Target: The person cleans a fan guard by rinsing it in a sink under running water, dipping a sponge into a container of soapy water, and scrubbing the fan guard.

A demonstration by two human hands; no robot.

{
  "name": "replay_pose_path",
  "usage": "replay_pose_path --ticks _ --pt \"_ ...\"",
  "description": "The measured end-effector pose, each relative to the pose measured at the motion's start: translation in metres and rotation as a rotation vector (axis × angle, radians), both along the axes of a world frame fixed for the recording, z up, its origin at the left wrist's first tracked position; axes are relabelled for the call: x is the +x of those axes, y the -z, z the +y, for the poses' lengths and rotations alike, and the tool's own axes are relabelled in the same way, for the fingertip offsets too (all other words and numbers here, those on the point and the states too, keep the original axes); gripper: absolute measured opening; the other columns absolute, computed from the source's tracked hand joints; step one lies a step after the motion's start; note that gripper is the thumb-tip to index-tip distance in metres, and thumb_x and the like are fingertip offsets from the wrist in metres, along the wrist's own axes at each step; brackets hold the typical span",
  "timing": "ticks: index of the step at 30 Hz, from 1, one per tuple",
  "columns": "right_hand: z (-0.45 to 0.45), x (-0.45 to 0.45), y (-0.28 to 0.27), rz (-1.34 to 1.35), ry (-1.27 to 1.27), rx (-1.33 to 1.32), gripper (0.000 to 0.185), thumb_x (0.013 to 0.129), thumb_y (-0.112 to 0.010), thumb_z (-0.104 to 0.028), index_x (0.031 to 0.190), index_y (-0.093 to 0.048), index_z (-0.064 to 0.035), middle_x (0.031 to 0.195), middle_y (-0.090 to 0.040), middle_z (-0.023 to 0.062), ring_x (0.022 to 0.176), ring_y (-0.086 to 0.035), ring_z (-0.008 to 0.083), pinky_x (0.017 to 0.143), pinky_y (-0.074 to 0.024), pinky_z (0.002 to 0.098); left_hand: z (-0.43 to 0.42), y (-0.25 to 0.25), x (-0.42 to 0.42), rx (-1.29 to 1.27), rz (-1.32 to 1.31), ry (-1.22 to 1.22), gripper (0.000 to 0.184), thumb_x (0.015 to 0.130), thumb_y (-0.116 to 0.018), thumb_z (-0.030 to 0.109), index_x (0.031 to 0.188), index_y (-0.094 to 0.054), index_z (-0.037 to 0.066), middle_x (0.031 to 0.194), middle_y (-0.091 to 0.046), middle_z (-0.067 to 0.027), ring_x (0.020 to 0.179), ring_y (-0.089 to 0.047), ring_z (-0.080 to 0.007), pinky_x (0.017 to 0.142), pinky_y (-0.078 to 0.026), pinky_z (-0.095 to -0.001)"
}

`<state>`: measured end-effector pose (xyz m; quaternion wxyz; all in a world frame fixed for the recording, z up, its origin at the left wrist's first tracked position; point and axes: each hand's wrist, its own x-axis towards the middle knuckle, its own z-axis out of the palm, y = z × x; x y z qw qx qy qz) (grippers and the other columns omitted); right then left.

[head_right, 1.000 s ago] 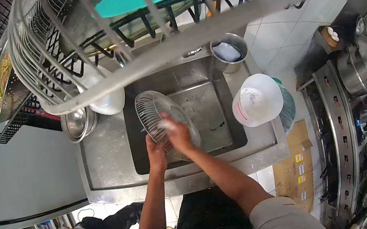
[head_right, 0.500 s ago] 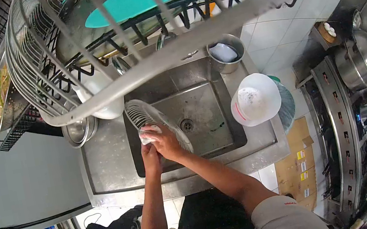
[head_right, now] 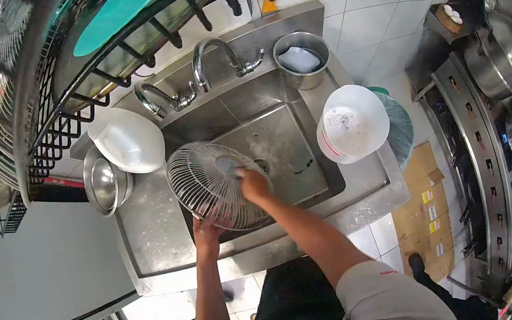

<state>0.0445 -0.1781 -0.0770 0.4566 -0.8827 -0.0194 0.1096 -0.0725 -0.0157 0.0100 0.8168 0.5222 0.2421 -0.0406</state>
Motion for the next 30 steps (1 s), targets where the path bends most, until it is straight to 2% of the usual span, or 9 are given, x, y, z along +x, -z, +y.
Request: replay_pose_path --ticks 3,10,13,15,16,18,24,27,30 --pt "0.011 -0.005 0.009 0.066 -0.098 -0.169 0.045 0.086 -0.047 -0.003 0.128 -0.059 -0.0139 0.098 -0.067 0.0247 0.090 -0.065 0.0427 0.076 -0.0500 0.0526 0.009 0.012 0.000 0.046 0.010 0.030 0.043 0.097 -0.051 0.011 0.138 -0.040 0.014 0.126 -0.061 -0.0152 0.098 -0.069 -0.0287 0.073 -0.063 -0.0408" --pt "0.043 0.027 -0.042 -0.588 -0.125 0.571 0.048 0.084 -0.054 0.007 0.125 -0.065 -0.0159 0.130 -0.062 0.0121 0.118 -0.059 0.0321 0.096 -0.0488 0.0397 0.007 -0.014 0.011 0.248 0.005 0.295 0.042 0.098 -0.055 0.024 0.133 -0.041 0.007 0.122 -0.060 -0.0132 0.108 -0.065 -0.0286 0.085 -0.060 -0.0462" --pt "0.037 0.089 0.040 -0.215 -0.076 0.165 0.037 0.090 -0.052 -0.004 0.124 -0.065 -0.0110 0.123 -0.065 0.0151 0.114 -0.061 0.0328 0.094 -0.0490 0.0409 0.026 0.044 0.004 0.131 -0.187 0.268 0.046 0.101 -0.050 0.028 0.137 -0.033 0.007 0.130 -0.054 -0.0184 0.114 -0.061 -0.0369 0.086 -0.060 -0.0510" --pt "0.022 0.093 0.090 0.097 0.016 0.377 0.031 0.093 -0.051 -0.016 0.118 -0.067 -0.0056 0.116 -0.068 0.0172 0.102 -0.065 0.0358 0.090 -0.0501 0.0454 0.021 0.016 -0.002 0.063 -0.111 0.181 0.048 0.100 -0.052 0.025 0.139 -0.030 0.007 0.136 -0.048 -0.0216 0.117 -0.060 -0.0394 0.087 -0.059 -0.0533" --pt "0.006 0.084 0.092 -0.015 -0.081 -0.079 0.030 0.090 -0.057 -0.017 0.115 -0.068 -0.0054 0.111 -0.069 0.0184 0.097 -0.066 0.0379 0.087 -0.0507 0.0469 0.007 -0.015 0.003 0.156 -0.083 0.198 0.051 0.098 -0.055 0.020 0.140 -0.029 0.007 0.135 -0.048 -0.0217 0.116 -0.060 -0.0394 0.088 -0.059 -0.0527" --pt "0.001 0.071 0.099 0.089 -0.124 -0.250 0.029 0.087 -0.060 -0.016 0.113 -0.069 -0.0055 0.107 -0.069 0.0196 0.097 -0.066 0.0391 0.086 -0.0510 0.0470 0.010 -0.012 0.005 0.059 0.000 0.188 0.052 0.096 -0.057 0.015 0.140 -0.030 0.007 0.134 -0.049 -0.0208 0.114 -0.062 -0.0380 0.087 -0.060 -0.0524" --pt "-0.030 0.025 -0.030 -0.112 -0.104 -0.033 0.025 0.085 -0.058 -0.010 0.108 -0.067 -0.0033 0.095 -0.068 0.0233 0.095 -0.065 0.0423 0.084 -0.0512 0.0477 0.006 -0.027 0.033 -0.019 -0.095 0.357 0.052 0.099 -0.056 0.029 0.141 -0.034 0.009 0.129 -0.058 -0.0183 0.108 -0.065 -0.0362 0.084 -0.059 -0.0475" --pt "-0.077 0.021 -0.140 -0.296 0.052 -0.009 0.035 0.086 -0.055 -0.007 0.119 -0.064 -0.0073 0.101 -0.067 0.0259 0.097 -0.063 0.0441 0.084 -0.0502 0.0485 0.006 -0.039 0.063 0.279 -0.177 0.713 0.046 0.094 -0.057 0.028 0.135 -0.046 0.010 0.119 -0.065 -0.0170 0.102 -0.068 -0.0322 0.081 -0.058 -0.0435" --pt "-0.108 0.012 -0.220 -0.412 0.038 -0.107 0.038 0.086 -0.053 -0.005 0.123 -0.061 -0.0102 0.099 -0.066 0.0261 0.092 -0.063 0.0451 0.080 -0.0503 0.0509 -0.006 -0.041 0.099 1.296 -0.405 0.957 0.037 0.086 -0.062 0.025 0.120 -0.062 0.011 0.107 -0.070 -0.0162 0.098 -0.069 -0.0300 0.079 -0.056 -0.0428"
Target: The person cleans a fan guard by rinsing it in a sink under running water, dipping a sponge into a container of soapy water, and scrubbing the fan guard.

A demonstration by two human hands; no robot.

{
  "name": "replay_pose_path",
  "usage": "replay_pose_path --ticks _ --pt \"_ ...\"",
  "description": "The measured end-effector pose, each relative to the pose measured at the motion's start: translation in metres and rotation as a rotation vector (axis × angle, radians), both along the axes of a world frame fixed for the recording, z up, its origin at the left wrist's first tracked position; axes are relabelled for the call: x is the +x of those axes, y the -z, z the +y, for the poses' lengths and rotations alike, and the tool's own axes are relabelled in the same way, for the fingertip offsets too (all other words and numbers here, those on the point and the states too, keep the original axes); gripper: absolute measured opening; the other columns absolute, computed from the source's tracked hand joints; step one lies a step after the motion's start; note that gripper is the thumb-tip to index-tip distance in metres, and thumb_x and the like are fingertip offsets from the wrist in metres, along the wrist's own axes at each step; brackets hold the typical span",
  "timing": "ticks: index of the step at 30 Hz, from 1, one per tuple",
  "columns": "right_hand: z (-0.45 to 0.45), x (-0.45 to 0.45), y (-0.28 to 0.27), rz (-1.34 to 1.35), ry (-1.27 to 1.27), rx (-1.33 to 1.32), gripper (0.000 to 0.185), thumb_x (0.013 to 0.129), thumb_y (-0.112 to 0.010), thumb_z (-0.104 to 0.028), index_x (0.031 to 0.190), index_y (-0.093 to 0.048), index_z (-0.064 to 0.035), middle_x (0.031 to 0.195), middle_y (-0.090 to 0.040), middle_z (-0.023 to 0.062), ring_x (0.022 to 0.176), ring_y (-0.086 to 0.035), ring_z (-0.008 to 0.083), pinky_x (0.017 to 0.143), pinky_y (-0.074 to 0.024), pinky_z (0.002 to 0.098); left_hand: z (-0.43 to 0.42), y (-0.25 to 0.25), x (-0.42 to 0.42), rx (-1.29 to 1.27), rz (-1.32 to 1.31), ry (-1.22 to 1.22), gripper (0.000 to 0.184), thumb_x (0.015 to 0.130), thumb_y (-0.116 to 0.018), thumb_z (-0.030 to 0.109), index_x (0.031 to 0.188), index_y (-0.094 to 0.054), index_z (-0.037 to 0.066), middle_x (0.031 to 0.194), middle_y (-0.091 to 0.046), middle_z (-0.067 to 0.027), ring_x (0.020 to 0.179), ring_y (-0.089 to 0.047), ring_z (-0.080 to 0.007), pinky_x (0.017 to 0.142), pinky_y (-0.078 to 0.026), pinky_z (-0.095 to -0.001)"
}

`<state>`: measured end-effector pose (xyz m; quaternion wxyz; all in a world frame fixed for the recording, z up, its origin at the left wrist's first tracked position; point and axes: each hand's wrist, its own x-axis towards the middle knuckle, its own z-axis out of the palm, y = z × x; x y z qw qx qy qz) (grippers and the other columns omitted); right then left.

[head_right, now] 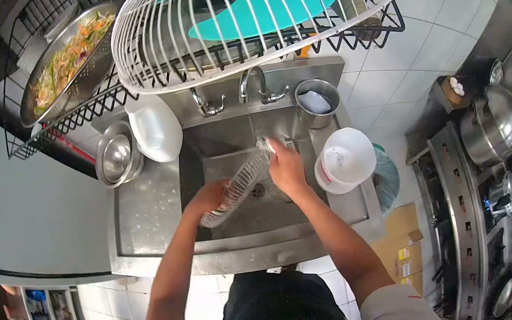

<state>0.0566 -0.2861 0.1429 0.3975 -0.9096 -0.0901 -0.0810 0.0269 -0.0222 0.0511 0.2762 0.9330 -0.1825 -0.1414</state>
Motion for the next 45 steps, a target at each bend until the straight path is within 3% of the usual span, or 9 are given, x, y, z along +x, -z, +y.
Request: replay_pose_path --ticks 4,9,12,17,22,34,37,41,45 --pt "-0.006 0.004 0.000 -0.136 -0.220 -0.095 0.036 0.086 -0.053 -0.006 0.122 -0.060 -0.0108 0.094 -0.067 0.0249 0.085 -0.063 0.0455 0.076 -0.0507 0.0534 -0.030 -0.040 0.013 0.234 0.170 0.082 0.037 0.082 -0.063 0.011 0.119 -0.067 0.012 0.109 -0.069 -0.0159 0.103 -0.065 -0.0364 0.090 -0.050 -0.0431" --pt "0.000 0.007 0.147 0.671 -0.796 -0.158 0.031 0.085 -0.052 -0.008 0.113 -0.063 -0.0011 0.100 -0.068 0.0220 0.096 -0.067 0.0330 0.085 -0.0503 0.0430 -0.034 -0.049 -0.007 0.529 -0.303 0.125 0.027 0.086 -0.060 0.015 0.111 -0.070 0.012 0.122 -0.063 -0.0174 0.113 -0.061 -0.0330 0.092 -0.051 -0.0428" --pt "0.017 -0.041 0.185 0.814 -0.667 0.075 0.034 0.088 -0.050 -0.012 0.115 -0.061 0.0028 0.116 -0.066 0.0165 0.109 -0.060 0.0257 0.096 -0.0438 0.0389 -0.023 -0.018 -0.040 0.164 -0.619 -0.573 0.045 0.084 -0.063 0.015 0.129 -0.060 0.012 0.139 -0.051 -0.0188 0.121 -0.055 -0.0386 0.096 -0.048 -0.0461" --pt "0.075 -0.076 0.203 0.806 -0.587 -0.250 0.036 0.086 -0.049 -0.012 0.116 -0.060 0.0059 0.120 -0.063 0.0259 0.111 -0.061 0.0358 0.094 -0.0455 0.0420 -0.025 0.100 -0.081 -1.247 0.488 -1.385 0.067 0.082 -0.068 0.011 0.142 -0.038 0.006 0.139 -0.050 -0.0151 0.119 -0.057 -0.0339 0.092 -0.051 -0.0443" --pt "0.087 -0.064 0.250 0.755 -0.552 -0.075 0.037 0.082 -0.051 -0.007 0.116 -0.061 0.0019 0.113 -0.065 0.0259 0.106 -0.063 0.0363 0.089 -0.0478 0.0417 0.004 0.203 -0.061 -0.416 0.306 -0.998 0.045 0.083 -0.065 0.015 0.124 -0.055 0.000 0.106 -0.066 -0.0171 0.098 -0.065 -0.0289 0.084 -0.049 -0.0391" --pt "0.081 -0.015 0.215 0.373 -0.118 -0.001 0.024 0.083 -0.063 -0.011 0.105 -0.067 -0.0023 0.105 -0.067 0.0191 0.099 -0.063 0.0375 0.082 -0.0485 0.0456 -0.028 0.096 -0.072 -1.420 0.524 -1.268 0.041 0.085 -0.051 0.002 0.125 -0.051 0.008 0.102 -0.065 -0.0091 0.086 -0.067 -0.0182 0.063 -0.055 -0.0331" --pt "0.105 -0.049 0.202 0.165 -0.397 -0.342 0.019 0.079 -0.067 -0.008 0.096 -0.069 -0.0011 0.108 -0.066 0.0174 0.100 -0.061 0.0411 0.084 -0.0496 0.0459 -0.026 0.117 -0.076 -1.413 0.380 -1.245 0.039 0.086 -0.050 0.003 0.125 -0.051 0.008 0.102 -0.065 -0.0092 0.084 -0.067 -0.0186 0.064 -0.056 -0.0319" --pt "0.086 -0.062 0.186 0.130 -0.753 0.144 0.019 0.077 -0.063 0.001 0.094 -0.070 -0.0030 0.103 -0.067 0.0148 0.090 -0.064 0.0388 0.077 -0.0512 0.0469 -0.014 0.131 -0.084 -1.380 0.360 -1.159 0.046 0.088 -0.044 0.001 0.133 -0.040 0.010 0.115 -0.062 -0.0145 0.094 -0.068 -0.0257 0.068 -0.062 -0.0384" --pt "0.064 -0.018 0.223 0.174 -0.286 -0.048 0.021 0.076 -0.065 -0.001 0.097 -0.067 -0.0024 0.088 -0.067 0.0185 0.080 -0.065 0.0407 0.066 -0.0496 0.0485 -0.025 0.098 -0.084 -1.290 0.404 -1.222 0.045 0.088 -0.043 0.001 0.132 -0.042 0.008 0.113 -0.063 -0.0136 0.095 -0.066 -0.0251 0.073 -0.060 -0.0389"
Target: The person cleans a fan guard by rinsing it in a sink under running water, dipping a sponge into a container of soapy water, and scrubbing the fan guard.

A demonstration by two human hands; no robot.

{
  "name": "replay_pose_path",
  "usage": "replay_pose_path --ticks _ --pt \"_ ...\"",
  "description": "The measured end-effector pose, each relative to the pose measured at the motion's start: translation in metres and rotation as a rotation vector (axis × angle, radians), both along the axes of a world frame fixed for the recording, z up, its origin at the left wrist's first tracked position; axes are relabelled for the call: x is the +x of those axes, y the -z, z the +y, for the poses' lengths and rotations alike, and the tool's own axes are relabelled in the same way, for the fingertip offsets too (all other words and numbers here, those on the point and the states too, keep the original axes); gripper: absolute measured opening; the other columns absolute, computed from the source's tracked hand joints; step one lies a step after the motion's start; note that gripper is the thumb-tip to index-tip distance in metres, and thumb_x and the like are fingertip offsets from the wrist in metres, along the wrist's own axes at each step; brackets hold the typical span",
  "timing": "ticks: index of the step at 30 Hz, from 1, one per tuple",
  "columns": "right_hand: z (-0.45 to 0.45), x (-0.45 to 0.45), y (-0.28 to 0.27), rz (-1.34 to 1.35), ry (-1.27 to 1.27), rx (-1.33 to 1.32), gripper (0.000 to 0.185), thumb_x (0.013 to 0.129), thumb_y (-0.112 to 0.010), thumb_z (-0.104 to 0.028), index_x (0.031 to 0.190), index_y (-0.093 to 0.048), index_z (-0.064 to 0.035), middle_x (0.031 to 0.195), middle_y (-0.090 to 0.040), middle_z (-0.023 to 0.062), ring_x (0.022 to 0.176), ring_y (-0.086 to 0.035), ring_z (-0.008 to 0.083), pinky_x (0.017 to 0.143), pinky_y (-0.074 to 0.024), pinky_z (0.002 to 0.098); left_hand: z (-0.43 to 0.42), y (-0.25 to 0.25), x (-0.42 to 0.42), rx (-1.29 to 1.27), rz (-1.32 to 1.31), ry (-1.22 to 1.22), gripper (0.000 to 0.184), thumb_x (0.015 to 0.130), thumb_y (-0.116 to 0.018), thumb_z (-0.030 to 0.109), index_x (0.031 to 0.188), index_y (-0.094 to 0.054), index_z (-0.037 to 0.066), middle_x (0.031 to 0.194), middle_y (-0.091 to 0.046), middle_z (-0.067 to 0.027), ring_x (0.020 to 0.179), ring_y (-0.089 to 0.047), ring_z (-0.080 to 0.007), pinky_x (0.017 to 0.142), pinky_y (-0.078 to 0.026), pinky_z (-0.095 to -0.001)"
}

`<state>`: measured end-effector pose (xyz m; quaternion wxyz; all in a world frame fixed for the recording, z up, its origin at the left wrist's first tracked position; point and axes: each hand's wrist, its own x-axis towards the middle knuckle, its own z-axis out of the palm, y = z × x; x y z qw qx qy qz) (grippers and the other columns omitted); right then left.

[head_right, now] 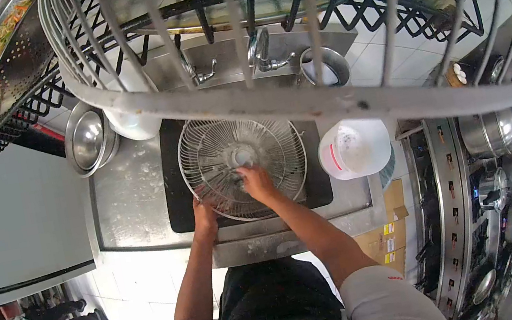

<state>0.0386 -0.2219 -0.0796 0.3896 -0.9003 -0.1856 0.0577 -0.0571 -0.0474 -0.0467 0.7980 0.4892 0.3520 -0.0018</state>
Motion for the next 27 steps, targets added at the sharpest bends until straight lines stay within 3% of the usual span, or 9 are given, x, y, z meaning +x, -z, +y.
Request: replay_pose_path --ticks 4,5,6,8,15,16,21,25,27 --pt "0.028 -0.055 -0.053 -0.077 -0.342 0.217 0.011 0.077 -0.067 -0.006 0.085 -0.060 -0.0015 0.079 -0.064 0.0210 0.075 -0.064 0.0408 0.060 -0.0472 0.0465 0.003 0.014 0.006 0.017 -0.140 -0.040 0.044 0.087 -0.043 0.000 0.131 -0.046 0.006 0.118 -0.061 -0.0131 0.101 -0.064 -0.0245 0.083 -0.056 -0.0395" --pt "0.023 -0.046 -0.039 0.110 -0.226 0.206 0.013 0.077 -0.066 -0.005 0.088 -0.062 -0.0016 0.084 -0.065 0.0214 0.079 -0.064 0.0411 0.065 -0.0480 0.0469 0.006 0.028 0.002 0.029 -0.171 -0.042 0.044 0.087 -0.043 0.000 0.130 -0.047 0.005 0.120 -0.061 -0.0129 0.102 -0.064 -0.0244 0.085 -0.055 -0.0394" --pt "0.014 -0.026 -0.016 0.296 -0.106 0.194 0.015 0.077 -0.066 -0.005 0.091 -0.064 -0.0018 0.088 -0.066 0.0218 0.083 -0.064 0.0413 0.069 -0.0488 0.0473 -0.001 0.016 0.002 0.040 -0.169 -0.090 0.038 0.089 -0.046 0.002 0.126 -0.050 0.006 0.100 -0.065 -0.0068 0.084 -0.063 -0.0146 0.071 -0.051 -0.0273" --pt "-0.005 0.010 -0.007 -0.229 -0.159 -0.266 0.017 0.075 -0.066 -0.007 0.092 -0.066 -0.0042 0.089 -0.066 0.0207 0.085 -0.064 0.0417 0.074 -0.0496 0.0506 0.002 0.029 0.004 0.030 -0.127 -0.088 0.036 0.088 -0.047 0.002 0.123 -0.052 0.005 0.095 -0.063 -0.0050 0.080 -0.061 -0.0126 0.069 -0.050 -0.0263" --pt "0.015 -0.036 -0.040 0.031 -0.457 0.201 0.030 0.072 -0.072 -0.008 0.101 -0.065 -0.0036 0.097 -0.066 0.0225 0.088 -0.066 0.0406 0.073 -0.0519 0.0462 0.034 0.017 0.024 -0.004 0.054 0.159 0.041 0.080 -0.046 0.002 0.121 -0.053 0.002 0.085 -0.060 -0.0049 0.068 -0.060 -0.0152 0.052 -0.052 -0.0307" --pt "0.007 -0.021 -0.025 0.087 -0.362 0.056 0.032 0.072 -0.072 -0.008 0.103 -0.065 -0.0033 0.098 -0.067 0.0227 0.090 -0.066 0.0407 0.074 -0.0522 0.0458 0.030 0.012 0.026 0.070 0.088 0.136 0.045 0.077 -0.047 0.004 0.121 -0.057 -0.002 0.096 -0.066 -0.0124 0.073 -0.067 -0.0227 0.059 -0.057 -0.0343" --pt "0.017 -0.015 -0.008 0.086 -0.309 -0.285 0.038 0.074 -0.070 -0.007 0.111 -0.065 -0.0004 0.098 -0.069 0.0210 0.091 -0.066 0.0393 0.077 -0.0526 0.0435 0.062 0.068 0.048 0.225 0.148 0.315 0.041 0.082 -0.047 0.007 0.121 -0.055 -0.001 0.092 -0.066 -0.0134 0.075 -0.068 -0.0235 0.060 -0.059 -0.0355" --pt "0.041 -0.044 -0.006 0.454 -0.234 0.315 0.027 0.082 -0.062 -0.007 0.107 -0.066 0.0008 0.091 -0.068 0.0108 0.083 -0.064 0.0197 0.078 -0.0502 0.0357 0.058 0.006 0.053 0.000 0.061 0.140 0.039 0.089 -0.057 0.017 0.124 -0.053 -0.001 0.099 -0.067 -0.0144 0.080 -0.068 -0.0232 0.063 -0.058 -0.0359" --pt "0.054 -0.043 0.008 0.626 -0.120 0.530 0.023 0.087 -0.060 -0.007 0.108 -0.066 -0.0001 0.091 -0.066 0.0041 0.087 -0.059 0.0126 0.078 -0.0480 0.0321 0.026 -0.026 0.043 0.111 -0.035 0.066 0.049 0.094 -0.059 0.025 0.134 -0.046 0.000 0.110 -0.064 -0.0119 0.094 -0.066 -0.0214 0.076 -0.053 -0.0326"
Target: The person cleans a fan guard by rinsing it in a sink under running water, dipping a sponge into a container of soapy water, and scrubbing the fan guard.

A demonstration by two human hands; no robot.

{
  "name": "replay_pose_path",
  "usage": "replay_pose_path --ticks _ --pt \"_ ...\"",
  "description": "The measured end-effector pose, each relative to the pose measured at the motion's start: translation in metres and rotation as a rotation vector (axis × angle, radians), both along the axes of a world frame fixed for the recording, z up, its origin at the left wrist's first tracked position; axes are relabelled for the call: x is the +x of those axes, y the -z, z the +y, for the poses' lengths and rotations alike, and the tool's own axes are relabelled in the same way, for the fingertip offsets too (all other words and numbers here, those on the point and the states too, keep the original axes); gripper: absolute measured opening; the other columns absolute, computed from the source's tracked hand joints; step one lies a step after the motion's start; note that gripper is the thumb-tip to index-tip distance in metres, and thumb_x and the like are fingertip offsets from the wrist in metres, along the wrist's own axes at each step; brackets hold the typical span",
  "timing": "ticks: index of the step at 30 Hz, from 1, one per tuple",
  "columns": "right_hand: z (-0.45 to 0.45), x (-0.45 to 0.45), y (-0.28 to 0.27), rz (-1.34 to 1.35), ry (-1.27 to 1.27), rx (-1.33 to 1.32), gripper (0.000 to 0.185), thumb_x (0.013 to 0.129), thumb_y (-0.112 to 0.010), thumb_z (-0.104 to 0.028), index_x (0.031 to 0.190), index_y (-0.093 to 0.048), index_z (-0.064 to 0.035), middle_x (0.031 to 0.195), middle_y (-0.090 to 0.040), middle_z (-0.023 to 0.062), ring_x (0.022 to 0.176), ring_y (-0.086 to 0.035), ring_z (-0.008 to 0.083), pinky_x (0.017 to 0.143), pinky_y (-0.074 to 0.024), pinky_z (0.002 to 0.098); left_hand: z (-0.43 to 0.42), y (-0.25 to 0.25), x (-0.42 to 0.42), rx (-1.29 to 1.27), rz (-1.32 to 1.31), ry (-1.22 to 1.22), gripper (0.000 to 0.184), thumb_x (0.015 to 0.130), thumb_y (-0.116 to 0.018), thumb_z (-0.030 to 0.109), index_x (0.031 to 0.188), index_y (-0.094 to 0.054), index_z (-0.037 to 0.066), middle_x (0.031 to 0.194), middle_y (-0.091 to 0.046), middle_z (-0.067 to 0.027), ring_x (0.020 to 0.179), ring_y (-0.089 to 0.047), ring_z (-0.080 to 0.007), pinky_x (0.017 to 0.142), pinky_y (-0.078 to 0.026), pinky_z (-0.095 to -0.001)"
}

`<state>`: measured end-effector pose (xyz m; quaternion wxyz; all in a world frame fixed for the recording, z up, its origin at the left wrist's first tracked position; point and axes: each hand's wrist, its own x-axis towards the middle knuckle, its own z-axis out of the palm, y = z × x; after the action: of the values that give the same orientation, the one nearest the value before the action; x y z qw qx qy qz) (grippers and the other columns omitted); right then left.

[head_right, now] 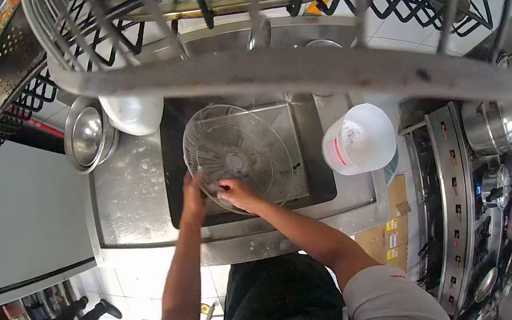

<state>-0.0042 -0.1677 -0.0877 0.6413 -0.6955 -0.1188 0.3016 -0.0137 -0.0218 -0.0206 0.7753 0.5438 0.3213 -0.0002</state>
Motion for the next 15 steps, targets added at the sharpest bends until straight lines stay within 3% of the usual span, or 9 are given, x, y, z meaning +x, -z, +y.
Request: replay_pose_path --ticks 2,3,6,8,10,11,14,15 --pt "0.011 0.003 -0.012 -0.024 0.032 0.124 0.022 0.091 -0.057 -0.006 0.110 -0.066 0.0001 0.094 -0.065 0.0030 0.089 -0.058 0.0127 0.079 -0.0475 0.0315 -0.029 0.018 -0.018 0.113 -0.153 -0.120 0.052 0.095 -0.057 0.025 0.139 -0.041 0.001 0.117 -0.062 -0.0125 0.101 -0.063 -0.0208 0.084 -0.050 -0.0309" --pt "0.010 0.004 -0.019 -0.047 -0.049 0.099 0.025 0.094 -0.050 -0.001 0.114 -0.064 0.0015 0.102 -0.066 0.0058 0.095 -0.059 0.0146 0.083 -0.0471 0.0312 -0.029 0.022 -0.021 0.061 -0.039 -0.170 0.053 0.095 -0.053 0.018 0.143 -0.036 0.002 0.124 -0.060 -0.0163 0.108 -0.060 -0.0255 0.091 -0.046 -0.0318" --pt "-0.002 0.004 -0.017 -0.429 -0.276 -0.233 0.029 0.095 -0.046 0.001 0.119 -0.063 0.0004 0.107 -0.067 0.0097 0.096 -0.060 0.0167 0.084 -0.0489 0.0337 -0.026 0.075 -0.032 0.596 -0.009 -0.130 0.051 0.095 -0.042 0.010 0.145 -0.033 0.003 0.129 -0.053 -0.0161 0.114 -0.054 -0.0258 0.098 -0.042 -0.0363" --pt "0.001 0.028 0.018 0.186 0.052 0.022 0.033 0.090 -0.051 0.002 0.120 -0.065 -0.0047 0.109 -0.067 0.0171 0.095 -0.066 0.0279 0.082 -0.0526 0.0394 -0.018 0.078 -0.025 0.508 -0.008 -0.108 0.052 0.089 -0.044 0.007 0.141 -0.039 0.001 0.126 -0.057 -0.0173 0.113 -0.056 -0.0288 0.098 -0.043 -0.0355" --pt "-0.021 0.053 0.010 -0.639 -0.147 -0.653 0.035 0.087 -0.054 0.003 0.118 -0.066 -0.0070 0.112 -0.066 0.0203 0.097 -0.067 0.0340 0.082 -0.0533 0.0417 -0.017 0.074 -0.033 0.381 -0.069 -0.078 0.053 0.082 -0.049 0.004 0.135 -0.046 -0.003 0.126 -0.059 -0.0207 0.113 -0.059 -0.0326 0.098 -0.044 -0.0379" --pt "-0.014 0.058 0.005 -0.565 -0.178 -0.750 0.036 0.082 -0.059 0.001 0.116 -0.067 -0.0075 0.116 -0.065 0.0218 0.105 -0.063 0.0399 0.087 -0.0515 0.0434 -0.022 0.083 -0.033 0.454 -0.205 -0.121 0.050 0.080 -0.048 0.002 0.129 -0.050 -0.003 0.119 -0.064 -0.0172 0.107 -0.062 -0.0290 0.093 -0.047 -0.0364" --pt "0.010 0.018 -0.034 -0.514 -0.179 -0.518 0.037 0.080 -0.062 0.000 0.116 -0.066 -0.0066 0.116 -0.065 0.0208 0.107 -0.062 0.0400 0.090 -0.0493 0.0455 -0.007 0.096 -0.033 0.270 -0.171 -0.181 0.047 0.079 -0.050 0.001 0.126 -0.053 -0.002 0.112 -0.066 -0.0132 0.101 -0.063 -0.0241 0.089 -0.049 -0.0339" --pt "0.014 0.006 -0.030 -0.498 -0.211 -0.267 0.035 0.080 -0.064 -0.002 0.115 -0.066 -0.0044 0.116 -0.065 0.0196 0.107 -0.062 0.0405 0.091 -0.0483 0.0466 -0.003 0.072 -0.033 0.204 -0.072 -0.207 0.044 0.078 -0.053 0.000 0.123 -0.055 -0.001 0.111 -0.067 -0.0114 0.098 -0.063 -0.0195 0.088 -0.049 -0.0316"
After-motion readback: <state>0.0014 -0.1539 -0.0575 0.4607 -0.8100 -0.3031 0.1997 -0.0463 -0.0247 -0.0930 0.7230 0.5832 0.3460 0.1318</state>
